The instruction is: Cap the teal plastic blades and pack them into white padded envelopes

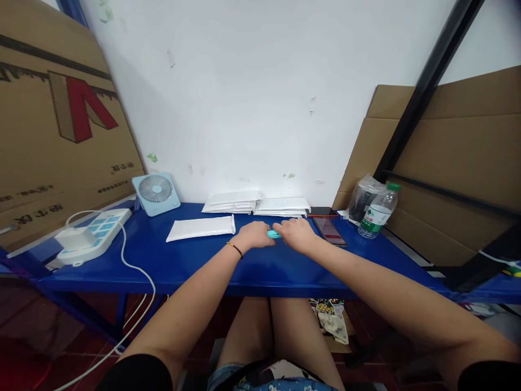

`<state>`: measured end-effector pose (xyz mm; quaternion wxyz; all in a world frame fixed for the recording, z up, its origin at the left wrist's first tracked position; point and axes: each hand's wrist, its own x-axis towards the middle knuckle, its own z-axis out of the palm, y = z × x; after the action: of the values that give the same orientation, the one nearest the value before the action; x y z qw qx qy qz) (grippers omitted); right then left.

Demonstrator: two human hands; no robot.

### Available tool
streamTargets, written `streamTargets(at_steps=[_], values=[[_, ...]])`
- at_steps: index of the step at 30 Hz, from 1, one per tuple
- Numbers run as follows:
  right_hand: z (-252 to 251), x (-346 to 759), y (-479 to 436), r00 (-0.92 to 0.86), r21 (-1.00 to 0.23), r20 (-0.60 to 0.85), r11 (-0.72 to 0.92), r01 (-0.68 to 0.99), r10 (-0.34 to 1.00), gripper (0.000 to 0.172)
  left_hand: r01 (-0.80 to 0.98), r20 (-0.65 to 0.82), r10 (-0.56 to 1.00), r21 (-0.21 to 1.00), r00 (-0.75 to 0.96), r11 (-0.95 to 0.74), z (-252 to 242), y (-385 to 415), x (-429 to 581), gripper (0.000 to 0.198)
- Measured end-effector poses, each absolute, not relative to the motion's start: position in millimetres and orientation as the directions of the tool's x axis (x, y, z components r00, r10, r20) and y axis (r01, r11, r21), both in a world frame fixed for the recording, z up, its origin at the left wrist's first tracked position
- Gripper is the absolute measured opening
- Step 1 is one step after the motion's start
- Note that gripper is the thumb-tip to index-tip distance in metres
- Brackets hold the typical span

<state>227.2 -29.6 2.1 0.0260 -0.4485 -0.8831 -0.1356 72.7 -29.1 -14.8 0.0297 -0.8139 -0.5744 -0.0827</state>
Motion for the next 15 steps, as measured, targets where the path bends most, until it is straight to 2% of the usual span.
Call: streamTargets(at_steps=[1,2,4,5,6,7,9,11,13,15], values=[[4,228,-29,-0.561,0.163,0.163,0.539,0.827,0.812,0.019,0.94,0.189,0.926,0.036,0.326,-0.338,-13,-29,73,0.022],[5,230,-27,-0.521,0.059,0.117,0.517,0.854,0.846,0.02,0.941,0.217,0.92,0.021,0.326,-0.338,-11,-31,75,0.022],[6,236,-26,-0.493,-0.275,-0.13,0.446,0.852,0.86,0.022,0.933,0.268,0.898,-0.012,0.35,-0.36,-11,-38,79,0.021],[5,240,-25,-0.528,-0.469,-0.301,0.359,0.807,0.794,0.023,0.916,0.293,0.872,-0.043,0.393,-0.398,-12,-41,81,0.021],[4,243,-26,-0.593,-0.64,-0.442,0.227,0.734,0.673,0.025,0.889,0.323,0.832,-0.088,0.452,-0.449,-12,-44,82,0.021],[2,246,-28,-0.668,-0.761,-0.519,0.067,0.645,0.533,0.027,0.852,0.354,0.778,-0.144,0.519,-0.504,-14,-46,82,0.022],[-5,251,-32,-0.782,-0.854,-0.52,-0.207,0.477,0.345,0.032,0.762,0.403,0.65,-0.264,0.644,-0.591,-16,-46,80,0.027],[-15,253,-36,-0.818,-0.866,-0.479,-0.327,0.379,0.319,0.034,0.702,0.423,0.566,-0.335,0.708,-0.628,-19,-43,78,0.031],[-26,253,-36,-0.788,-0.877,-0.471,-0.309,0.369,0.396,0.03,0.683,0.418,0.545,-0.358,0.727,-0.637,-23,-40,78,0.033],[-35,252,-34,-0.727,-0.897,-0.433,-0.177,0.405,0.534,0.029,0.693,0.402,0.567,-0.353,0.719,-0.629,-25,-39,82,0.032]])
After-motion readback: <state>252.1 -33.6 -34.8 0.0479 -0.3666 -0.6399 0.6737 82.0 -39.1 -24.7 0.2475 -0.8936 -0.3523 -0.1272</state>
